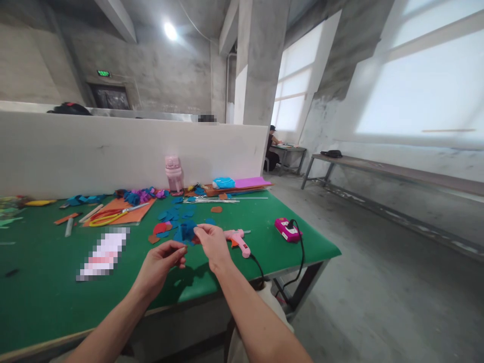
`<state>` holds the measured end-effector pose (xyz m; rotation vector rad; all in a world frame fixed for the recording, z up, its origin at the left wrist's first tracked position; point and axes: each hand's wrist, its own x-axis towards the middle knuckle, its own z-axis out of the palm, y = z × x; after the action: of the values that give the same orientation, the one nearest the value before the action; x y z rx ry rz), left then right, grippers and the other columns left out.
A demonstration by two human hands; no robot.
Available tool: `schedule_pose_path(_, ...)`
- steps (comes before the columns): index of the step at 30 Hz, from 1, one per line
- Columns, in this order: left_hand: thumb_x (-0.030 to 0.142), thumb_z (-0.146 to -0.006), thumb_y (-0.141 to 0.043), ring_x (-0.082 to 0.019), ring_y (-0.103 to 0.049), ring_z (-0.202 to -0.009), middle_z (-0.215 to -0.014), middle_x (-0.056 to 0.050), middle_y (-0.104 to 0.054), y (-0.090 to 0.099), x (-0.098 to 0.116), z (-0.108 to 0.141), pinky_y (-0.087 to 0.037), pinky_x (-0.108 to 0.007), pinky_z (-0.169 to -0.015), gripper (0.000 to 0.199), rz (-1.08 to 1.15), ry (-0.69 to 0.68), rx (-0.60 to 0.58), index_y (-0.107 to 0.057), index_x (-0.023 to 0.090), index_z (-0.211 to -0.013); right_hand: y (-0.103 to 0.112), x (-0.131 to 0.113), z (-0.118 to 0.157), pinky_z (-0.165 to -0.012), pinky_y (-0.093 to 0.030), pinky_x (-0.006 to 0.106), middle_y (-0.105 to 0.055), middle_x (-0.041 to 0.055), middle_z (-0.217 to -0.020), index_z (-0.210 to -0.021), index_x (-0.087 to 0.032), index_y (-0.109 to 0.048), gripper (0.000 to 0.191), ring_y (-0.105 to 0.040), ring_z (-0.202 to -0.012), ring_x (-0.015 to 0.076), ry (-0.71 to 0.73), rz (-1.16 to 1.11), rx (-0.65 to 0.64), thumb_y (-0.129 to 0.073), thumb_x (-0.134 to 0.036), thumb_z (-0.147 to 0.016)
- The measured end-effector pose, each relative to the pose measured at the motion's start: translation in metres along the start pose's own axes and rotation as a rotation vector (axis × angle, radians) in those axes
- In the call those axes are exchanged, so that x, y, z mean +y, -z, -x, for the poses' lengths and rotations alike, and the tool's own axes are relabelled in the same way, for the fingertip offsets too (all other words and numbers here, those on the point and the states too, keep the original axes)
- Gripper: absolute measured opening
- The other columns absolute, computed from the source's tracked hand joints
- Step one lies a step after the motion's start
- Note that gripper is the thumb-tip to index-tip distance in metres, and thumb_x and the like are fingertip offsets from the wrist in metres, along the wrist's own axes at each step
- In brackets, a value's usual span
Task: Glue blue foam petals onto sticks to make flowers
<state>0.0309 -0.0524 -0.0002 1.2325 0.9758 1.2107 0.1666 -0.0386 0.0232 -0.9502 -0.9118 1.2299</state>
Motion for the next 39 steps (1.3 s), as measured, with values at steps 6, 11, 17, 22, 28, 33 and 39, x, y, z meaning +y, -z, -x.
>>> schedule_pose_path(6,0.030,-0.063,-0.070,-0.009,-0.053,-0.052,-0.059,0.002,-0.056,0.000,0.000,0.000,-0.047,-0.022,-0.050,0.019,0.011,0.002,0.004,-0.062,0.014,-0.070,0.000,0.001,0.001,-0.062,-0.044,0.026,-0.058,-0.0025,-0.054,-0.060,-0.015,-0.063,0.017,-0.052,-0.054,0.0104,-0.016,-0.026,-0.027,-0.068,-0.031,-0.057)
schedule_pose_path(11,0.030,-0.062,-0.070,-0.010,-0.054,-0.051,-0.061,0.001,-0.057,0.000,-0.001,0.000,-0.047,-0.022,-0.050,0.019,0.022,-0.004,0.002,-0.063,0.014,-0.069,-0.001,0.001,0.001,-0.063,-0.044,0.026,-0.058,-0.0027,-0.055,-0.061,-0.016,-0.063,0.016,-0.052,-0.055,0.0105,-0.022,-0.039,-0.053,-0.067,-0.032,-0.059)
schedule_pose_path(17,0.030,-0.059,-0.072,-0.010,-0.054,-0.051,-0.060,0.002,-0.057,-0.001,-0.001,-0.001,-0.048,-0.023,-0.050,0.020,0.079,0.025,0.036,-0.063,0.014,-0.068,-0.004,0.001,0.004,-0.072,-0.045,0.028,-0.059,-0.0023,-0.061,-0.064,-0.016,-0.063,0.014,-0.053,-0.060,0.0108,-0.009,-0.072,-0.218,-0.067,-0.030,-0.063)
schedule_pose_path(22,0.031,-0.061,-0.072,-0.009,-0.053,-0.051,-0.059,0.002,-0.057,0.001,-0.004,-0.002,-0.048,-0.022,-0.051,0.020,0.104,0.007,0.031,-0.062,0.014,-0.067,-0.007,0.006,0.009,-0.080,-0.044,0.031,-0.067,0.0014,-0.080,-0.086,-0.018,-0.066,0.026,-0.060,-0.077,0.0153,0.063,-0.032,-0.368,-0.069,-0.024,-0.060)
schedule_pose_path(28,0.033,-0.061,-0.071,-0.009,-0.053,-0.052,-0.063,0.001,-0.058,-0.001,-0.005,-0.001,-0.048,-0.023,-0.052,0.023,0.132,0.013,0.035,-0.063,0.014,-0.071,-0.011,0.015,0.008,-0.076,-0.046,0.031,-0.068,0.0020,-0.079,-0.085,-0.018,-0.065,0.021,-0.062,-0.075,0.0168,0.109,0.051,-0.291,-0.064,-0.023,-0.065)
schedule_pose_path(33,0.034,-0.063,-0.070,-0.010,-0.054,-0.058,-0.077,-0.002,-0.061,0.010,0.001,-0.005,-0.045,-0.021,-0.051,0.030,0.066,0.019,0.001,-0.064,0.015,-0.086,-0.007,0.011,0.005,-0.075,-0.046,0.031,-0.067,0.0011,-0.072,-0.077,-0.017,-0.063,0.013,-0.061,-0.071,0.0164,0.145,0.122,-0.210,-0.063,-0.024,-0.066)
schedule_pose_path(39,0.032,-0.064,-0.070,-0.009,-0.052,-0.060,-0.072,-0.003,-0.061,0.030,0.003,-0.017,-0.041,-0.018,-0.053,0.025,0.069,-0.032,0.068,-0.066,0.013,-0.080,-0.006,0.003,0.013,-0.076,-0.049,0.030,-0.068,0.0018,-0.074,-0.088,-0.016,-0.064,0.027,-0.063,-0.068,0.0138,-0.043,0.021,-0.359,-0.068,-0.028,-0.064)
